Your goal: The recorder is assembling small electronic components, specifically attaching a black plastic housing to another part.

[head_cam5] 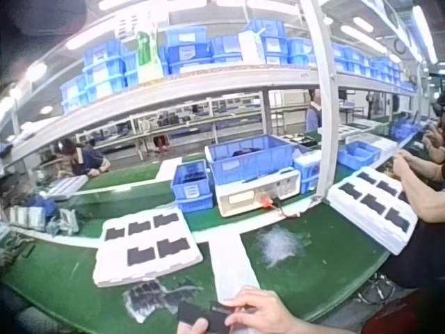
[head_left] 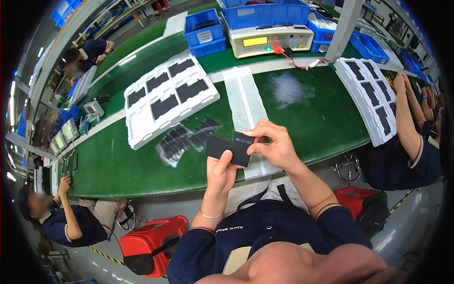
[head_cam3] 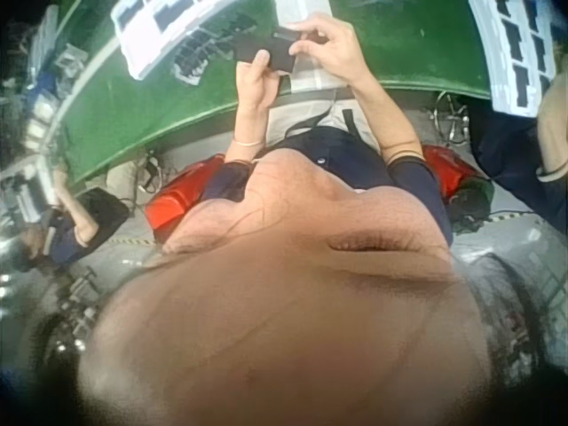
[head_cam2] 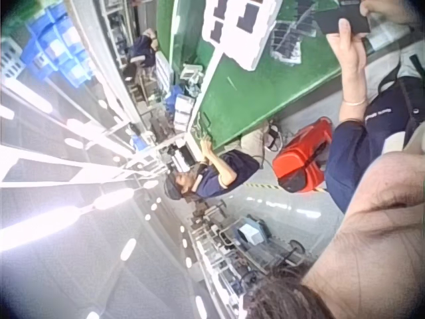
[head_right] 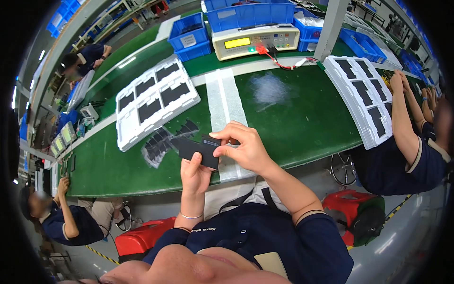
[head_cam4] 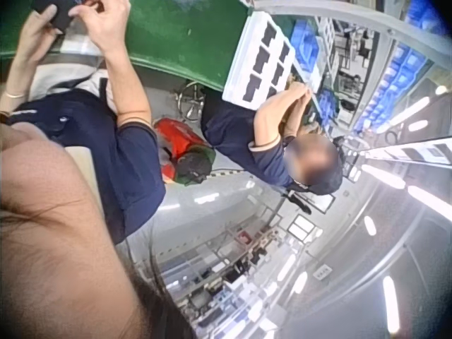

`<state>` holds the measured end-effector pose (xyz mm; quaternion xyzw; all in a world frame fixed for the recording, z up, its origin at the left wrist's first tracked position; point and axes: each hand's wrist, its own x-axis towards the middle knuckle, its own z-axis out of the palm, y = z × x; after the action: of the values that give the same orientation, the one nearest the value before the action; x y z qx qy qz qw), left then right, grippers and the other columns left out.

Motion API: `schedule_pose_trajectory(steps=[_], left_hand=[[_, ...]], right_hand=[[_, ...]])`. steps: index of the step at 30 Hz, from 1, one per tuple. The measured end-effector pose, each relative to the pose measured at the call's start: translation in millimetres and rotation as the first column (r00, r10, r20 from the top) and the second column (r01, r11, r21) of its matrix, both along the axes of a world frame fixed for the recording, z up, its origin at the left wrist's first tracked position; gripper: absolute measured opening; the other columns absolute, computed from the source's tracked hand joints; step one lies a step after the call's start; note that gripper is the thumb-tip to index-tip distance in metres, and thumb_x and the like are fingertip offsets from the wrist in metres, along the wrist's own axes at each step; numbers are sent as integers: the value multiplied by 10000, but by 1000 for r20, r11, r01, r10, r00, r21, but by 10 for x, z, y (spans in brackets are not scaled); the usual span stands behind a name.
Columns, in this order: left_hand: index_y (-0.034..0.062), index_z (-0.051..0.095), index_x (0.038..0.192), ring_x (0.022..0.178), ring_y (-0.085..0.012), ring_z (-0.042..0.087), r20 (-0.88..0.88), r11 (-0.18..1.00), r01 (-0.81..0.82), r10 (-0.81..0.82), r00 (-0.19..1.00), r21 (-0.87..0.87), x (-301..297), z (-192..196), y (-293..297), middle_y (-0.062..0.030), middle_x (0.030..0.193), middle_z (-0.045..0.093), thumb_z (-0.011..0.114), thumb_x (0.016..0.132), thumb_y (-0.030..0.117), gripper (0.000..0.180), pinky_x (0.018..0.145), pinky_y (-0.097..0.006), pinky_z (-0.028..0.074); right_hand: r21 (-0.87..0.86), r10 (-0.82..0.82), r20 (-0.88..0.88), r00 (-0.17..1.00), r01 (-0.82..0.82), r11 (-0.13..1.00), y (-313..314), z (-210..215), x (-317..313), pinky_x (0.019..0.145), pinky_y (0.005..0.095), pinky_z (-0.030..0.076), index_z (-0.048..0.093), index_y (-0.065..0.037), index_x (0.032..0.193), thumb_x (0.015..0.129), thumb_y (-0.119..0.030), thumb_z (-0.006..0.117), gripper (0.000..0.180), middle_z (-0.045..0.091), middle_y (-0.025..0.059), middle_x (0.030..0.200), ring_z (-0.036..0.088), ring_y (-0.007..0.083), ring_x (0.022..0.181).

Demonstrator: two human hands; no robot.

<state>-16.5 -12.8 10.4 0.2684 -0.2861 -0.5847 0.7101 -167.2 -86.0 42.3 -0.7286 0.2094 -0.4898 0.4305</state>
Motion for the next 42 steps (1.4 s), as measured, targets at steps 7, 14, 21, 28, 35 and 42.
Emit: schedule_pose_trajectory(steps=[7,14,21,28,35,42], left_hand=[[-48,477,1102,846,-269,641,-11,997,-70,70,998,-42,-35,-38,72,-177,995,590,586,859,109,309,655,-379,585],[-61,491,1109,769,-280,644,152,998,-30,39,988,-61,-22,-62,95,-208,972,608,588,863,158,343,599,-345,556],[-49,479,1135,844,-272,622,318,985,-136,164,934,-110,-11,-214,109,-187,1035,575,579,858,126,342,610,-367,555],[-44,517,1077,810,-252,630,255,985,-136,159,954,-108,12,-187,74,-171,975,604,581,863,138,288,630,-346,547],[-56,500,1105,806,-273,637,278,976,-198,216,936,-89,-6,-245,107,-190,998,601,602,858,176,354,623,-360,552],[-53,483,1125,804,-288,635,277,975,-211,222,935,-72,-15,-211,143,-191,1006,593,608,853,180,378,628,-376,561]], right_hand=[[139,-5,96,995,-9,990,15,-30,8,604,219,381,585,-54,900,653,-107,790,325,544,-9,745,497,63,699],[494,327,39,944,-303,815,-195,228,-227,628,194,384,636,-14,898,862,-232,592,225,586,3,805,479,57,702],[459,435,-139,890,-331,824,-280,269,-87,602,207,383,624,15,787,886,-201,576,242,557,-18,716,469,41,663],[-175,36,-261,965,-84,981,-223,246,-47,575,265,435,678,-60,768,768,-150,639,98,624,53,701,564,166,620],[279,196,-166,966,-145,949,-354,330,-188,595,204,408,680,-20,808,872,-298,590,299,627,13,704,553,63,683],[494,285,-17,958,-240,836,-202,237,-118,579,205,397,672,-24,797,807,-197,671,173,601,-13,677,509,35,646]])
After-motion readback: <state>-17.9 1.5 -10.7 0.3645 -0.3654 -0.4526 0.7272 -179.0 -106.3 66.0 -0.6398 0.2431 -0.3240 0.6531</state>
